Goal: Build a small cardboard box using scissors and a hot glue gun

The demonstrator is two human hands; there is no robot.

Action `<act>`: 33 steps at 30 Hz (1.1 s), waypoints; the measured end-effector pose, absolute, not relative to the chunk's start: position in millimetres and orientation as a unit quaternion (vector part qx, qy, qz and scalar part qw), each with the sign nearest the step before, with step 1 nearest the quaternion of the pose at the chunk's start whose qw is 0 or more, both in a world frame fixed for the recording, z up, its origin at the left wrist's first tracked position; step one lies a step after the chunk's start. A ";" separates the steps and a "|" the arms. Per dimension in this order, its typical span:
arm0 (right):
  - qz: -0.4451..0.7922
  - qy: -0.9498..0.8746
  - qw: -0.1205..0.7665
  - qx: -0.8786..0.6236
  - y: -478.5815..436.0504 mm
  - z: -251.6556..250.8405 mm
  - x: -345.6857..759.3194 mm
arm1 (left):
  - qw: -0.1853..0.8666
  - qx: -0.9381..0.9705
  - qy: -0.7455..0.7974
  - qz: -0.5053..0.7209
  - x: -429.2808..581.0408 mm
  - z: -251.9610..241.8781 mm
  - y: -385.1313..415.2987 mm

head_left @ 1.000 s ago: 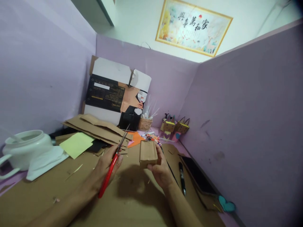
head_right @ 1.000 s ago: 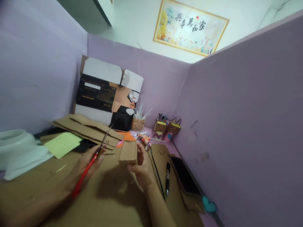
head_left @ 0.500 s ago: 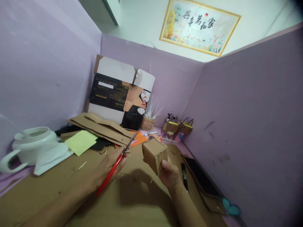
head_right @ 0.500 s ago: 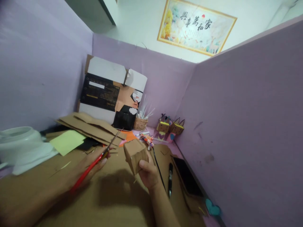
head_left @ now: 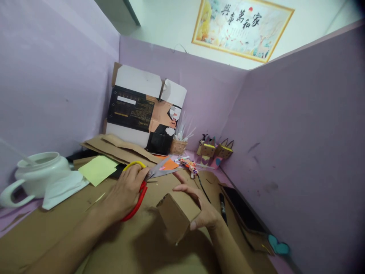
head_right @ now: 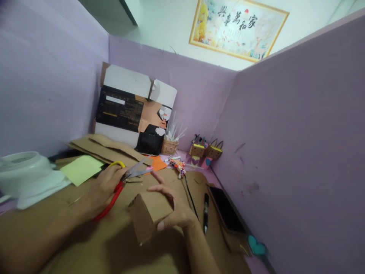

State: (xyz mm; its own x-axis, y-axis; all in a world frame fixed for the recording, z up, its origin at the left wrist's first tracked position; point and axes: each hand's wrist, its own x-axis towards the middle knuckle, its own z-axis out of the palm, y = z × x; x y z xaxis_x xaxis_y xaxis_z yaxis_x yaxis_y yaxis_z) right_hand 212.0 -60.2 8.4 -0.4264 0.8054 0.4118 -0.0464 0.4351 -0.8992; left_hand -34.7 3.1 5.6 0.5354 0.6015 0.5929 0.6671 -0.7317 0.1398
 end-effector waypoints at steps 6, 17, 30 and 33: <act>0.463 -0.713 0.430 -0.305 -64.8 12.7 205.7 | 0.032 -0.896 -0.353 -0.269 -30.1 8.7 -5.1; 0.478 -0.687 0.454 -0.307 -63.9 6.9 208.7 | -0.016 -0.908 -0.326 -0.264 -28.0 12.6 -10.0; 0.632 -0.772 0.061 -0.021 -60.8 31.0 173.8 | -0.058 -0.721 -0.512 -0.464 -51.8 16.4 22.0; 0.652 -0.739 0.128 -0.112 -63.5 21.4 168.9 | -0.085 -0.710 -0.523 -0.464 -51.8 19.8 19.9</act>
State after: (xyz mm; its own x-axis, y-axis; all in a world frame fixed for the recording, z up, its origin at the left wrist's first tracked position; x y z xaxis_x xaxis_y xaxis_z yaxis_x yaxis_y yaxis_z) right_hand 168.9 -63.5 21.4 -0.9425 0.3316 0.0425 -0.0010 0.1243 -0.9922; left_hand -51.8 19.9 19.8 0.0222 0.8217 0.5695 0.6638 -0.4381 0.6062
